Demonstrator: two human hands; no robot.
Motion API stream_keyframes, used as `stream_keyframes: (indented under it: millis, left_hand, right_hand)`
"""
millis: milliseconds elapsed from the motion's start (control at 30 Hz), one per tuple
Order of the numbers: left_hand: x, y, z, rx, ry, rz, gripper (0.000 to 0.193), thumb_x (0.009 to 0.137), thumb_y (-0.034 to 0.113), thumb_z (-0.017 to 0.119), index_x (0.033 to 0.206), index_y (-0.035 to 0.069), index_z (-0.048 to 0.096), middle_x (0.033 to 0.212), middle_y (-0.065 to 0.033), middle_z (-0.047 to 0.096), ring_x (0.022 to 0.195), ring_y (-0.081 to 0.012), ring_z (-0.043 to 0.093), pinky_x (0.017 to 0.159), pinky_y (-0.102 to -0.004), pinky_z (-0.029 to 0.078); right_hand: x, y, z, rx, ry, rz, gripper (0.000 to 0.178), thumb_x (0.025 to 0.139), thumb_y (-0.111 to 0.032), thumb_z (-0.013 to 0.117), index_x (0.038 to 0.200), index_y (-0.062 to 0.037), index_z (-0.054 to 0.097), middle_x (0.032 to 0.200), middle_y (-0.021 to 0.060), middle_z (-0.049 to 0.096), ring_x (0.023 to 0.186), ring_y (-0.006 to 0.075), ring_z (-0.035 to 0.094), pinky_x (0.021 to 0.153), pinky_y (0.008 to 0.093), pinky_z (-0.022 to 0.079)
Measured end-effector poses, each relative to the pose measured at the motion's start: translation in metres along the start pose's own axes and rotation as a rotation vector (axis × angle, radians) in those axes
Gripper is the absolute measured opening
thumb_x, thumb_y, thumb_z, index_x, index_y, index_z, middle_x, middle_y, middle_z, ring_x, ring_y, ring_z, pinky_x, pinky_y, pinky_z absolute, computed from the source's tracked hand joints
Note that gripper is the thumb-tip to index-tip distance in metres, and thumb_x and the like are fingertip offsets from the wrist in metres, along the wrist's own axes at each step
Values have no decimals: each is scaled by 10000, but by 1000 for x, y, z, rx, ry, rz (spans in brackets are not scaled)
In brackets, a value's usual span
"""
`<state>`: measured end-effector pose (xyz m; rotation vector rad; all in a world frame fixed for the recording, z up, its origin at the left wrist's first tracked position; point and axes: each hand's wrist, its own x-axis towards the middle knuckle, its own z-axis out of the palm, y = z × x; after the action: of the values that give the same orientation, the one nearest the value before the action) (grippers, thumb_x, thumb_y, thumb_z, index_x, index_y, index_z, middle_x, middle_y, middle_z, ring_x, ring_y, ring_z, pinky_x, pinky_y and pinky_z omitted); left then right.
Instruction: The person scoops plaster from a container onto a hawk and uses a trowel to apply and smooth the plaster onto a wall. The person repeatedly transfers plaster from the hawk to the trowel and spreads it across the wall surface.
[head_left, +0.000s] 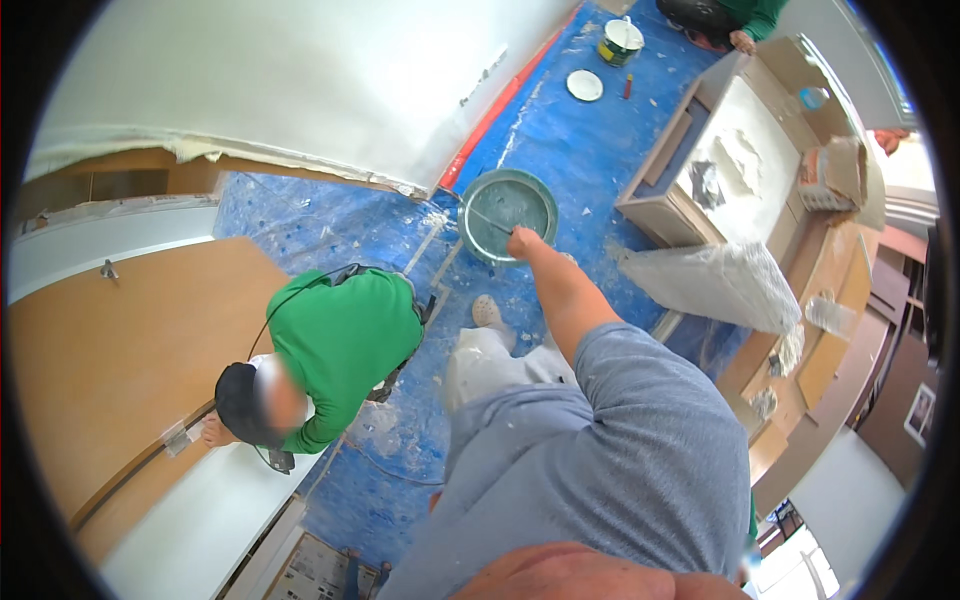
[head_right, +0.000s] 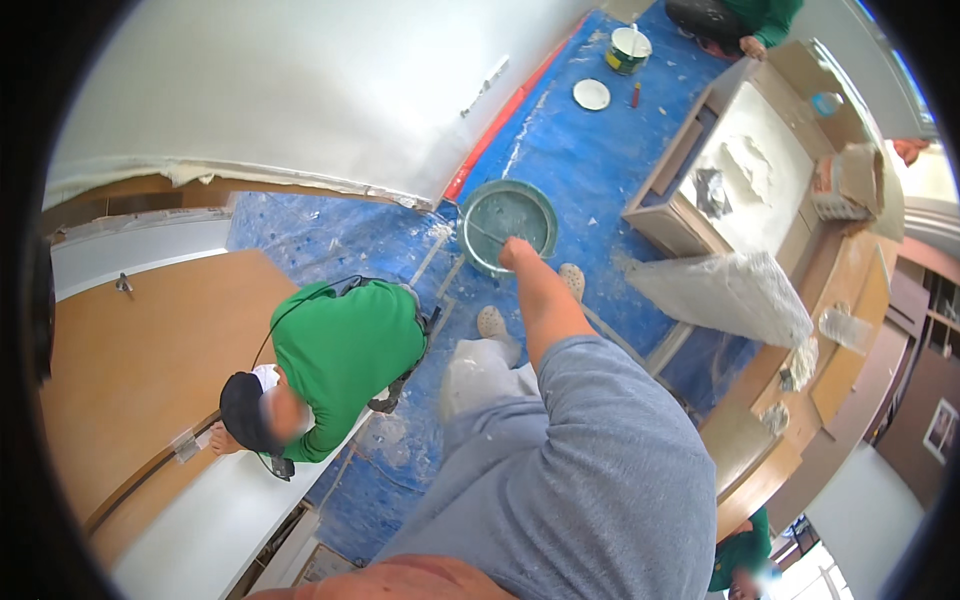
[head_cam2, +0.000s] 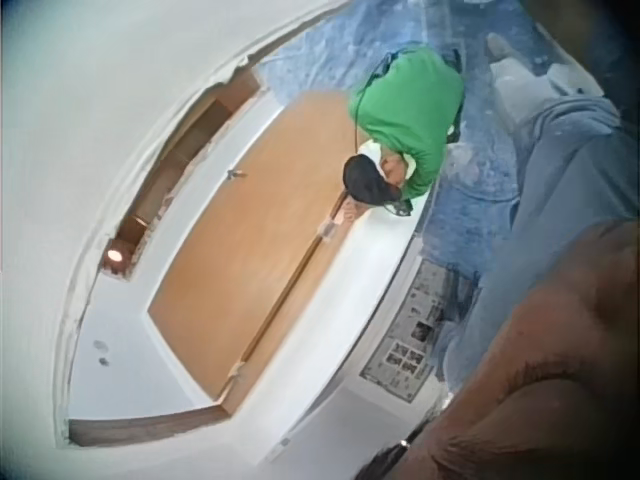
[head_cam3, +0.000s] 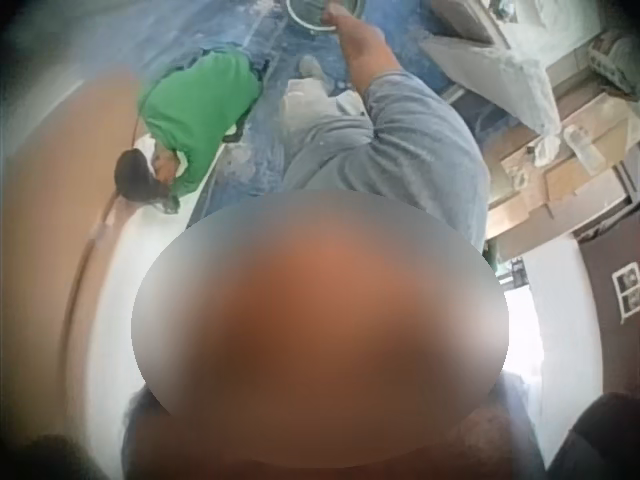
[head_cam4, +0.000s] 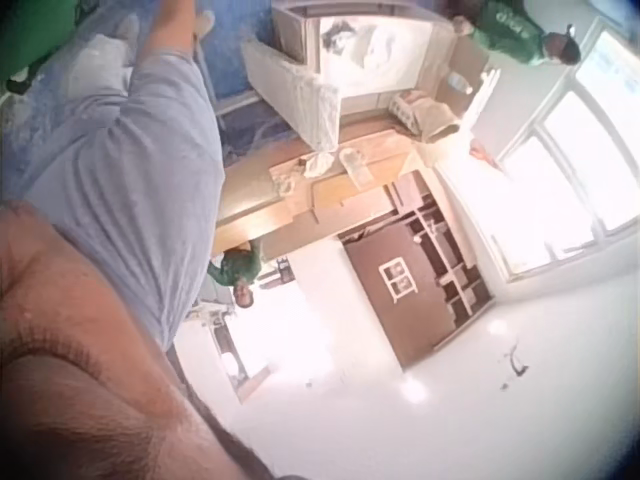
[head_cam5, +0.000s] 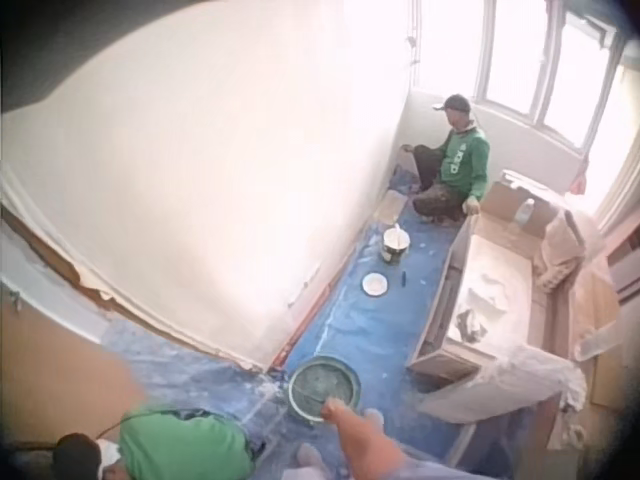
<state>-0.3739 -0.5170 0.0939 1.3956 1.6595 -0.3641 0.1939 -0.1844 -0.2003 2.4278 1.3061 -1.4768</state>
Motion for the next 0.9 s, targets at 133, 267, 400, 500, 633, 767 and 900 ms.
stream_keyframes:
  millis: [133, 267, 400, 500, 633, 767, 900]
  left_hand:
    - [-36, 29, 2, -198, -91, -373, 415, 997, 402, 587, 749, 70, 567, 547, -16, 426, 463, -164, 432, 442, -345, 340]
    - [1, 62, -15, -311, -76, -422, 386, 1001, 382, 594, 766, 78, 556, 541, 16, 394, 443, -126, 395, 421, -314, 312]
    - [102, 168, -39, -608, -81, -415, 359, 1005, 362, 602, 783, 86, 546, 535, 48, 362, 423, -89, 358, 401, -284, 284]
    - [136, 261, -56, -774, -99, -336, 346, 1008, 350, 608, 786, 94, 537, 533, 66, 341, 418, -63, 329, 393, -262, 257]
    - [153, 324, -78, -745, -128, -199, 357, 1010, 348, 611, 762, 101, 540, 536, 72, 342, 427, -51, 309, 398, -252, 228]
    - [159, 333, -52, -420, -164, -158, 378, 1007, 359, 612, 742, 94, 557, 540, 73, 369, 428, -51, 312, 401, -256, 230]
    - [158, 382, -21, -365, -209, -214, 395, 999, 375, 617, 737, 81, 586, 555, 62, 391, 462, -52, 352, 435, -267, 266]
  right_hand:
    - [-1, 19, 6, 10, -61, -14, 437, 872, -143, 538, 1279, 17, 550, 1138, 285, 681, 1084, 418, 662, 919, 460, 528]
    - [6, 27, 2, 84, 61, -148, 408, 834, -103, 572, 1228, -24, 638, 1179, 234, 683, 1118, 378, 652, 921, 461, 531]
    - [50, 33, 16, -318, -406, -414, 395, 790, -230, 698, 1170, -130, 728, 1151, 131, 721, 1036, 320, 685, 877, 403, 555]
    - [17, 51, 0, -21, -226, -335, 363, 810, -256, 714, 1151, -134, 744, 1045, 113, 747, 930, 293, 713, 845, 382, 565]
    - [-66, 103, -98, 633, 65, 110, 334, 824, -206, 725, 1139, -98, 749, 921, 116, 751, 809, 199, 723, 779, 346, 572]
    - [-76, 259, -133, 775, 561, 467, 277, 800, -162, 746, 1068, -98, 768, 917, 76, 756, 788, 163, 716, 743, 325, 575]
    - [-97, 370, -198, 698, 792, 757, 361, 764, -171, 730, 1122, -122, 734, 985, 109, 759, 936, 244, 721, 874, 367, 551]
